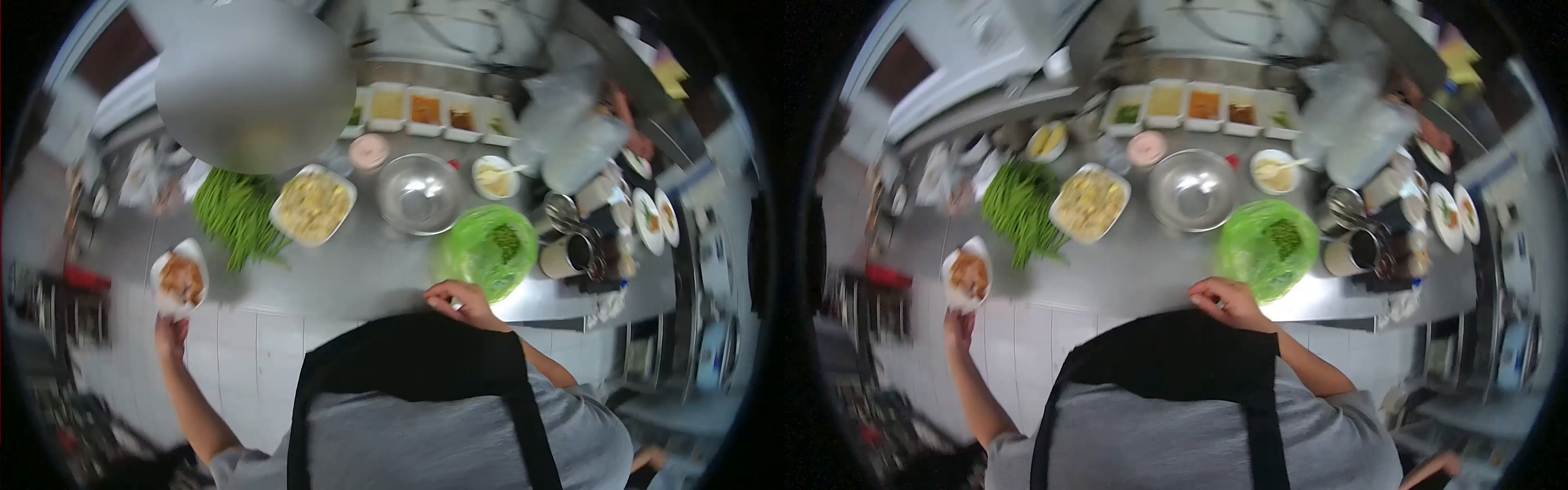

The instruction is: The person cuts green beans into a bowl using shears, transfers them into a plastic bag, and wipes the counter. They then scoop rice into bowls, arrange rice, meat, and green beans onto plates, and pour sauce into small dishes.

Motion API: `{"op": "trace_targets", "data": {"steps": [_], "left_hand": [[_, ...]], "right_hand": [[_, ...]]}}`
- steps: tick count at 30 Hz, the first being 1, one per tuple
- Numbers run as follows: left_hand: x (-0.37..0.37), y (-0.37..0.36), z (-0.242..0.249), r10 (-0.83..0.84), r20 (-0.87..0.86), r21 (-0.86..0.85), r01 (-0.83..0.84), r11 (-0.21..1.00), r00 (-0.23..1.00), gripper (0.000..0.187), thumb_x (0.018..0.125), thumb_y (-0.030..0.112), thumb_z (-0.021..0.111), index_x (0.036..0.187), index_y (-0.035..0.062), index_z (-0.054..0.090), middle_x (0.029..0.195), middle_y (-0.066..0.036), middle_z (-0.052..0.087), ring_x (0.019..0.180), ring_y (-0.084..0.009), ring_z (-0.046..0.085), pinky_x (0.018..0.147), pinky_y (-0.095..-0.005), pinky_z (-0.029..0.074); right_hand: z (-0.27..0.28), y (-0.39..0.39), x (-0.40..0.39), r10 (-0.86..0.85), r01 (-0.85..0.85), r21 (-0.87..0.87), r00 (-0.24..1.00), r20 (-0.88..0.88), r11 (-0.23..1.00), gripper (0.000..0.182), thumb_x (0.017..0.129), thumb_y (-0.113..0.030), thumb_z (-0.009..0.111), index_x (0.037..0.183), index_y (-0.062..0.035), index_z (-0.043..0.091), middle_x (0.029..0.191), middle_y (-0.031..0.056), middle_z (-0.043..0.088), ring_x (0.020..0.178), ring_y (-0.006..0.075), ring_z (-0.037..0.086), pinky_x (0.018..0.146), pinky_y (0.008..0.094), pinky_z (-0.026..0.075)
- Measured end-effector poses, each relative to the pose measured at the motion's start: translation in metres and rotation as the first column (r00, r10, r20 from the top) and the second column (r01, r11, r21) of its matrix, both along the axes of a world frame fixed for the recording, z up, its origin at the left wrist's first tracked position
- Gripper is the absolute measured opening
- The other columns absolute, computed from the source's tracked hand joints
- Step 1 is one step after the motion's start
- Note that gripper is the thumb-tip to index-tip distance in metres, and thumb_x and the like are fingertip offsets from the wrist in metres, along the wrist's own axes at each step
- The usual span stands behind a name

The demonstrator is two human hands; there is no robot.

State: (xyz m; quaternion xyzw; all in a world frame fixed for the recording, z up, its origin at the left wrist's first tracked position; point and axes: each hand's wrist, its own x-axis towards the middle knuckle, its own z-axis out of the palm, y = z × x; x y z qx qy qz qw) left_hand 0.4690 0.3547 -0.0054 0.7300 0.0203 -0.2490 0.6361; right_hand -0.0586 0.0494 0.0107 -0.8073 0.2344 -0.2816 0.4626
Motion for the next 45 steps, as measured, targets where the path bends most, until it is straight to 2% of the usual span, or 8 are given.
{"op": "trace_targets", "data": {"steps": [3, 9, 19, 26, 29, 32, 35, 45], "left_hand": [[-0.076, 0.005, 0.012, -0.206, -0.013, 0.025, 0.206, 0.978, 0.978, 0.035, 0.083, 0.009, 0.039, 0.117, 0.0073, 0.046, 0.078, -0.005, 0.061, 0.053, -0.0096, 0.058, 0.044, -0.0191, 0.048], [-0.209, -0.047, -0.007, -0.287, -0.200, -0.014, 0.290, 0.957, 0.937, 0.051, 0.081, 0.010, 0.044, 0.131, 0.0025, 0.033, 0.076, -0.009, 0.061, 0.053, -0.0137, 0.059, 0.044, -0.0238, 0.046], [-0.250, -0.158, -0.028, -0.777, -0.043, -0.012, 0.778, 0.628, 0.627, 0.048, 0.084, 0.010, 0.044, 0.131, 0.0016, 0.037, 0.064, -0.007, 0.057, 0.048, -0.0115, 0.052, 0.044, -0.0236, 0.043], [-0.253, -0.159, 0.009, -0.722, 0.211, 0.233, 0.684, 0.692, 0.659, 0.030, 0.081, 0.008, 0.058, 0.111, 0.0063, 0.055, 0.071, -0.006, 0.057, 0.058, -0.0122, 0.053, 0.054, -0.0233, 0.046], [-0.271, -0.147, 0.011, -0.741, 0.598, 0.540, 0.530, 0.654, 0.305, 0.027, 0.071, 0.012, 0.069, 0.096, 0.0081, 0.059, 0.101, -0.010, 0.055, 0.087, -0.0202, 0.056, 0.070, -0.0317, 0.048], [-0.299, -0.151, 0.019, -0.843, 0.504, 0.769, 0.348, 0.536, 0.185, 0.027, 0.063, 0.015, 0.072, 0.087, 0.0097, 0.062, 0.125, -0.010, 0.041, 0.114, -0.0276, 0.041, 0.085, -0.0418, 0.042], [-0.313, -0.163, 0.024, -0.893, 0.392, 0.844, 0.299, 0.444, 0.218, 0.026, 0.061, 0.018, 0.072, 0.084, 0.0098, 0.064, 0.128, -0.009, 0.038, 0.120, -0.0299, 0.034, 0.089, -0.0472, 0.037], [-0.318, -0.177, 0.015, -0.867, 0.406, 0.848, 0.235, 0.476, 0.291, 0.016, 0.068, 0.025, 0.069, 0.075, 0.0108, 0.069, 0.129, -0.010, 0.037, 0.129, -0.0311, 0.025, 0.097, -0.0594, 0.023]], "right_hand": [[0.003, -0.004, 0.003, 0.064, -0.061, 0.057, 0.996, -0.057, 0.997, 0.011, 0.082, -0.007, 0.065, 0.092, -0.0041, 0.063, 0.076, 0.0050, 0.061, 0.063, 0.0105, 0.058, 0.057, 0.0229, 0.046], [0.004, -0.004, 0.002, 0.149, -0.131, 0.140, 0.980, -0.130, 0.982, 0.013, 0.080, -0.005, 0.065, 0.092, -0.0018, 0.062, 0.076, 0.0054, 0.061, 0.066, 0.0111, 0.055, 0.062, 0.0243, 0.046], [-0.001, -0.022, 0.001, 0.194, -0.201, -0.029, 0.969, -0.154, 0.979, 0.013, 0.079, -0.005, 0.064, 0.092, -0.0029, 0.063, 0.073, 0.0074, 0.061, 0.064, 0.0141, 0.057, 0.060, 0.0265, 0.046], [0.008, -0.035, 0.018, 0.137, -0.157, -0.176, 0.983, -0.120, 0.972, 0.015, 0.077, -0.005, 0.064, 0.092, -0.0041, 0.063, 0.072, 0.0080, 0.058, 0.062, 0.0180, 0.056, 0.057, 0.0285, 0.046], [0.007, -0.039, 0.020, 0.105, -0.132, -0.182, 0.983, -0.151, 0.974, 0.015, 0.076, -0.004, 0.064, 0.091, -0.0038, 0.062, 0.073, 0.0084, 0.058, 0.062, 0.0193, 0.057, 0.058, 0.0289, 0.046], [-0.003, -0.039, 0.024, 0.052, -0.093, -0.240, 0.984, -0.171, 0.966, 0.016, 0.076, -0.004, 0.064, 0.091, -0.0031, 0.062, 0.076, 0.0101, 0.059, 0.064, 0.0219, 0.059, 0.059, 0.0311, 0.048], [-0.014, -0.040, 0.031, 0.006, -0.062, -0.281, 0.981, -0.196, 0.958, 0.016, 0.076, -0.004, 0.064, 0.091, -0.0023, 0.061, 0.081, 0.0123, 0.060, 0.067, 0.0253, 0.061, 0.060, 0.0341, 0.049], [-0.029, -0.043, 0.050, -0.064, 0.005, -0.239, 0.968, -0.241, 0.971, 0.019, 0.075, -0.007, 0.065, 0.093, -0.0030, 0.059, 0.085, 0.0134, 0.058, 0.073, 0.0286, 0.061, 0.064, 0.0374, 0.049]]}}
